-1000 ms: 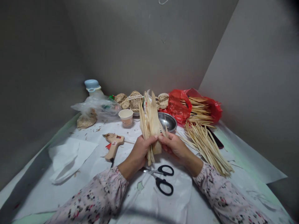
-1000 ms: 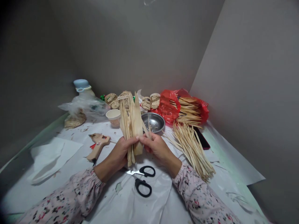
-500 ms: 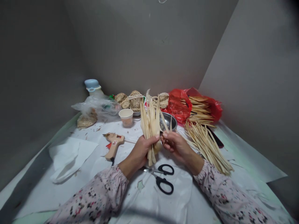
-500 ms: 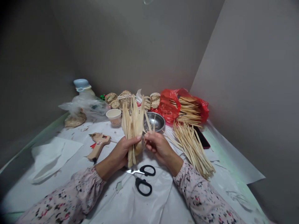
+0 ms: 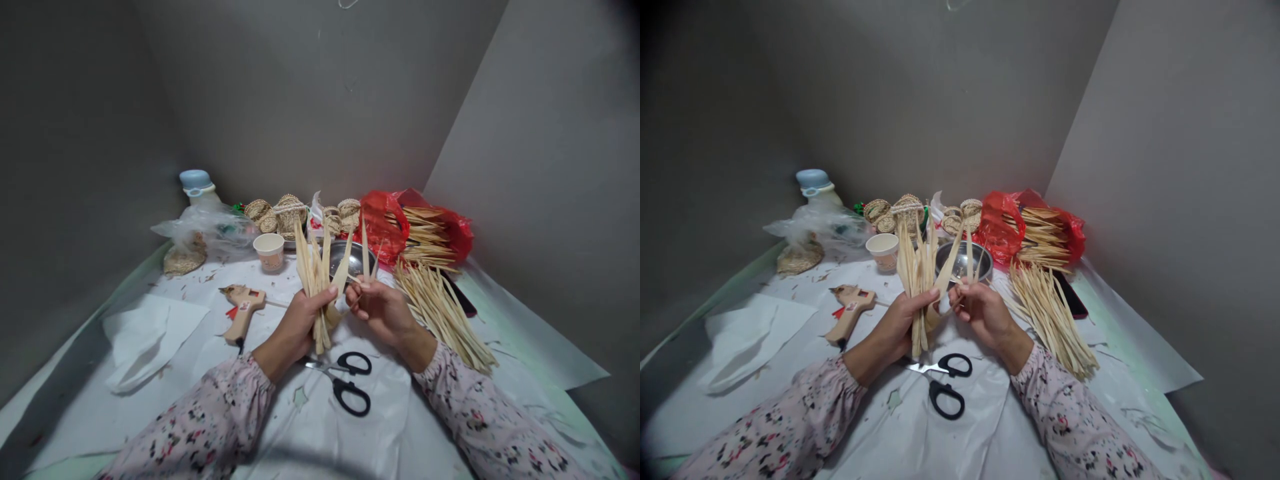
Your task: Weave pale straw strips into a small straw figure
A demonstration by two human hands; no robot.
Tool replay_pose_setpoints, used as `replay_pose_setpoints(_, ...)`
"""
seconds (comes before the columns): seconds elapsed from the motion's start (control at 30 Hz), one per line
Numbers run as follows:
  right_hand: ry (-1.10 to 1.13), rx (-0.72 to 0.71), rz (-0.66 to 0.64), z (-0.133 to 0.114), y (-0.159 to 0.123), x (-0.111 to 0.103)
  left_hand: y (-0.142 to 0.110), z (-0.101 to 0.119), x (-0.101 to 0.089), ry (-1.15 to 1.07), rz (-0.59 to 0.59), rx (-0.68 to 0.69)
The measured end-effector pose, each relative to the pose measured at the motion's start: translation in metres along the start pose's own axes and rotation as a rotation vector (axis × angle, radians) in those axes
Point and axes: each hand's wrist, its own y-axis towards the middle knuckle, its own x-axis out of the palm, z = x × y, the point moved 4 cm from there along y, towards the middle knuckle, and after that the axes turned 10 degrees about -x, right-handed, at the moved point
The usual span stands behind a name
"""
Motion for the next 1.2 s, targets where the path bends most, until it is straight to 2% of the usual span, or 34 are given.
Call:
replay_pose_setpoints(0.2, 0.186, -0.112, 0.055, -0.019, 0.001, -0.001, 0.004, 0.006, -0.007, -0.004, 0.073, 0.039)
replay_pose_setpoints(0.33, 0.289, -0.258, 0.123, -0.038, 0.005, -0.016, 0.006, 0.011, -0.013, -0.085, 0.158, 0.038)
replay_pose_setpoints(0.53, 0.319, -0.494, 0.222, -0.067, 0.009, -0.039, 0.008, 0.017, -0.019, -0.217, 0.23, 0.065)
replay_pose_setpoints(0.73, 0.328, -0.558, 0.249, -0.08, 0.006, -0.039, 0.006, 0.019, -0.023, -0.339, 0.252, 0.103)
replay_pose_setpoints(0.97, 0.361, -0.647, 0.26, -0.109, -0.002, -0.035, 0.004, 0.023, -0.028, -0.391, 0.386, 0.118)
replay_pose_setpoints(1.07, 0.298, -0.616, 0.266, -0.108, 0.0, -0.033, 0.002, 0.022, -0.024, -0.366, 0.392, 0.107)
replay_pose_setpoints(1.13, 0.224, -0.49, 0.282, -0.092, 0.004, -0.029, 0.0, 0.021, -0.02, -0.344, 0.39, 0.12)
replay_pose_setpoints(1.2, 0.145, -0.317, 0.321, -0.065, 0.008, -0.025, -0.001, 0.019, -0.016, -0.324, 0.353, 0.141)
